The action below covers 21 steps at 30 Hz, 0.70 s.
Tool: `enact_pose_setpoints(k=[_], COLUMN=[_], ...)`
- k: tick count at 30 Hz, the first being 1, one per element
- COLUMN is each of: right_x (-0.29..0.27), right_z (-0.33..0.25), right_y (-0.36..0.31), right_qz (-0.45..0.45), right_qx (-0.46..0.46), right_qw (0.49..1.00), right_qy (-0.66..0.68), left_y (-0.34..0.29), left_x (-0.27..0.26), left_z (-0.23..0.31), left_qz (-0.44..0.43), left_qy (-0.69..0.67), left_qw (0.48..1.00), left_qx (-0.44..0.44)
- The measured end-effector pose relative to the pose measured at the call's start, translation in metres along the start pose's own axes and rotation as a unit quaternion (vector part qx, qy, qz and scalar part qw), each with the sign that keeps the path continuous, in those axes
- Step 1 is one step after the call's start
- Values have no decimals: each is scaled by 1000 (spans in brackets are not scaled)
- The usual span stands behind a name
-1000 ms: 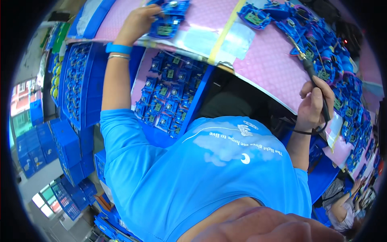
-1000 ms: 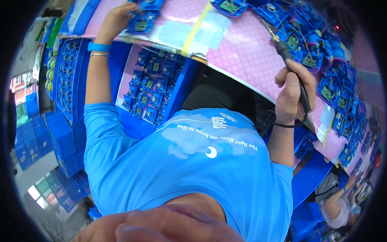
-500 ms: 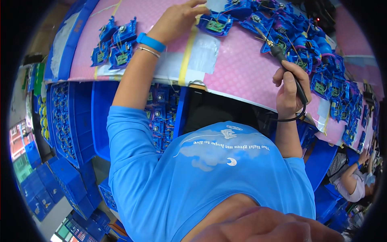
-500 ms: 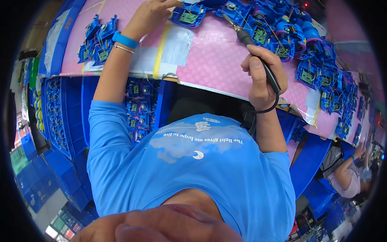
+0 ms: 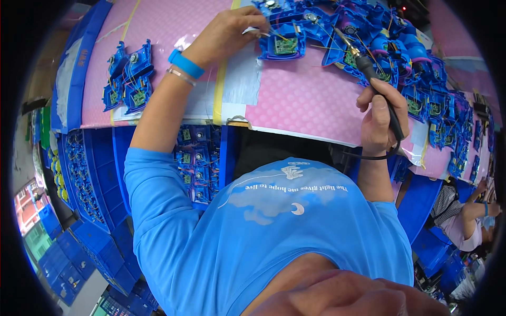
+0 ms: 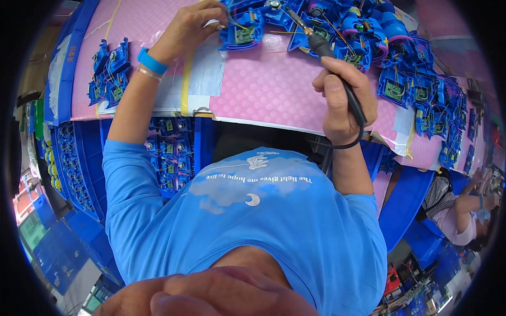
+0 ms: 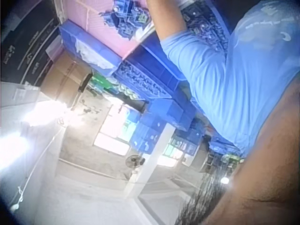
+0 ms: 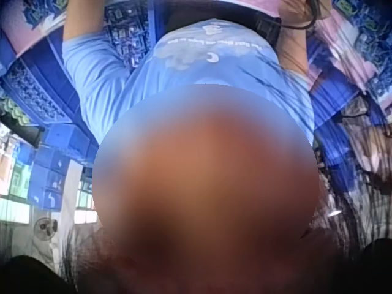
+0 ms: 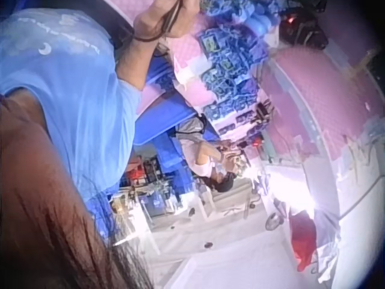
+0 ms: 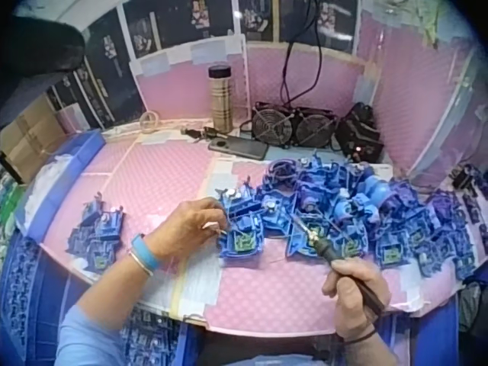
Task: Soldering electronic components onto small circuit boards fixed in plastic frames at an assembly workstation.
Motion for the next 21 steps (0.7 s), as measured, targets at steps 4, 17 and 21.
enact_pose_setpoints(k=[4,17,21], right_x=[20,87,86], right_z=[2,5,15], right_y=[-9,-40,-41], right_qz=[-111,-206,-184], right_qx=[-35,-110,-65], right_qw=[989,959,970], right_qy=[-93,-162,-146], left_y=[-42,-165,-158], left_x=[-14,-17,3], left_z=[31,72,59], left_qz=[25,224,220], left_qy=[103,-66,-144], left_qw=[991,876,876], left_qx=[-75,-421,-405])
Point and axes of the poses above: each hand's wrist, its own y-axis towards the middle knuckle, its own x-axis out of the palm, z = x × y, the point moved 10 cm from there along y, towards the middle knuckle, and after that the axes turned 6 degrees about y, right-handed, at the moved point
